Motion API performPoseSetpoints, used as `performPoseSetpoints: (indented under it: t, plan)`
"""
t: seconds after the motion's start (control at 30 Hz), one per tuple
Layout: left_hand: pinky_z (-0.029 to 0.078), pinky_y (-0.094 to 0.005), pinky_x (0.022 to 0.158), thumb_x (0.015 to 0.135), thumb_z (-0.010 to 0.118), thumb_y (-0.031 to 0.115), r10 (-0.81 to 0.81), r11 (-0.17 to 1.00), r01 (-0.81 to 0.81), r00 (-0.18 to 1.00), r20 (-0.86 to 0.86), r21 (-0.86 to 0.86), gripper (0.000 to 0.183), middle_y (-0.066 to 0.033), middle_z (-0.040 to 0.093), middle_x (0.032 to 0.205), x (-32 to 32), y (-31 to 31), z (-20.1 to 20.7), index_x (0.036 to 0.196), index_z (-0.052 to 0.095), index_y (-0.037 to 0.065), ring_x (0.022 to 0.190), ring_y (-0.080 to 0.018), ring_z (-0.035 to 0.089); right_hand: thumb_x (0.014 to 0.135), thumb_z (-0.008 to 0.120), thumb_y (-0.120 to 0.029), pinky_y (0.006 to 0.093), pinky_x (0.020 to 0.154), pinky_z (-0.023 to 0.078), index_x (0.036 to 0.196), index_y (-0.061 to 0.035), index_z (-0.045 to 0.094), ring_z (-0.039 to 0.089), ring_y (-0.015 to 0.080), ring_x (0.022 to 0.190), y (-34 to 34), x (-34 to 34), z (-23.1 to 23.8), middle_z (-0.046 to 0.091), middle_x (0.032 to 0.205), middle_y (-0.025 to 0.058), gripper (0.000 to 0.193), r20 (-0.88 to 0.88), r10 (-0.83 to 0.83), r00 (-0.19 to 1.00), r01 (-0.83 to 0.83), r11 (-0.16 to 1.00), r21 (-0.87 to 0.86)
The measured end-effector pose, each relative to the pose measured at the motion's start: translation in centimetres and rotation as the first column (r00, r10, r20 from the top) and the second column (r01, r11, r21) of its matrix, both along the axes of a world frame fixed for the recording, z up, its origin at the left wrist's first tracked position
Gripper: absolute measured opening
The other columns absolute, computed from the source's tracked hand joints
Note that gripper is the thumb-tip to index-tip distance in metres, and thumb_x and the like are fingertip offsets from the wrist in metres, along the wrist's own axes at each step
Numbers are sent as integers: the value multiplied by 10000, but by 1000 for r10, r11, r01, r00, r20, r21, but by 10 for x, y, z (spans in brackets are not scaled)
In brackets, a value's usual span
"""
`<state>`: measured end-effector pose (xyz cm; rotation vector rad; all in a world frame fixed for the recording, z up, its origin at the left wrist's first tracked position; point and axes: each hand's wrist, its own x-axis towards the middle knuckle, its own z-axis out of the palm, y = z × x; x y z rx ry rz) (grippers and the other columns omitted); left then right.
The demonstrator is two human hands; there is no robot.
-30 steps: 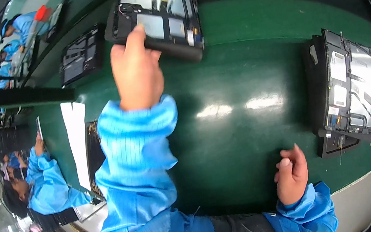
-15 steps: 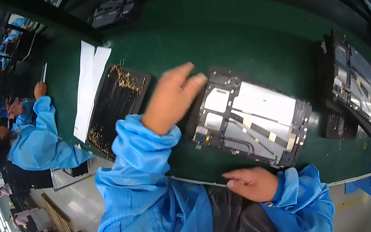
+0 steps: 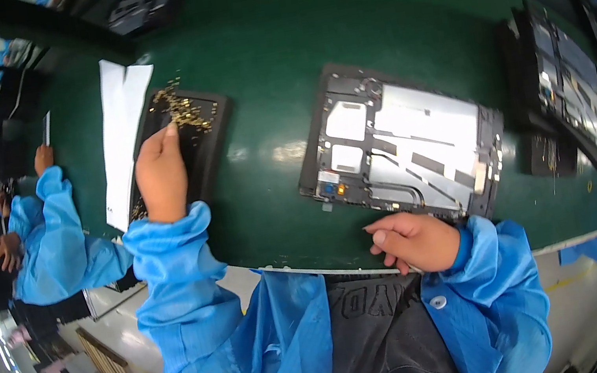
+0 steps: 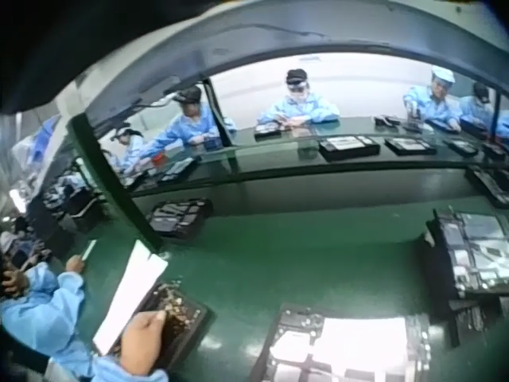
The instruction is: The person assembles internal components into a tablet chassis, attaching a ribbon cable and a battery using a glue applicator and tweezers.
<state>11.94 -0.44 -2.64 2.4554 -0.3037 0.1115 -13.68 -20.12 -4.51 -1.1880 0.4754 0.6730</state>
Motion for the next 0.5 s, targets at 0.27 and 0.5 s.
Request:
performPoseSetpoints:
  t: [0.27, 0.5]
  plan:
    - [438, -311, 620, 795, 500, 167, -265, 963, 237, 917, 298, 130, 216, -180, 575, 747, -15, -24, 13, 855, 568, -28, 674, -287, 555, 833, 434, -284, 205, 507, 423, 1097, -5, 439, 483, 91, 610, -5, 10, -2, 523, 833, 66, 384, 39, -209, 977, 208, 977, 40]
    - [439, -357, 593, 806, 469, 189, -235, 853, 60, 931, 278, 518, 219, -190, 569, 755, -17, -38, 8, 826, 570, -5, 676, -337, 542, 829, 428, -320, 213, 513, 420, 1089, 5, 439, 472, 93, 598, -4, 11, 0, 521, 826, 77, 416, 69, -217, 974, 216, 976, 12]
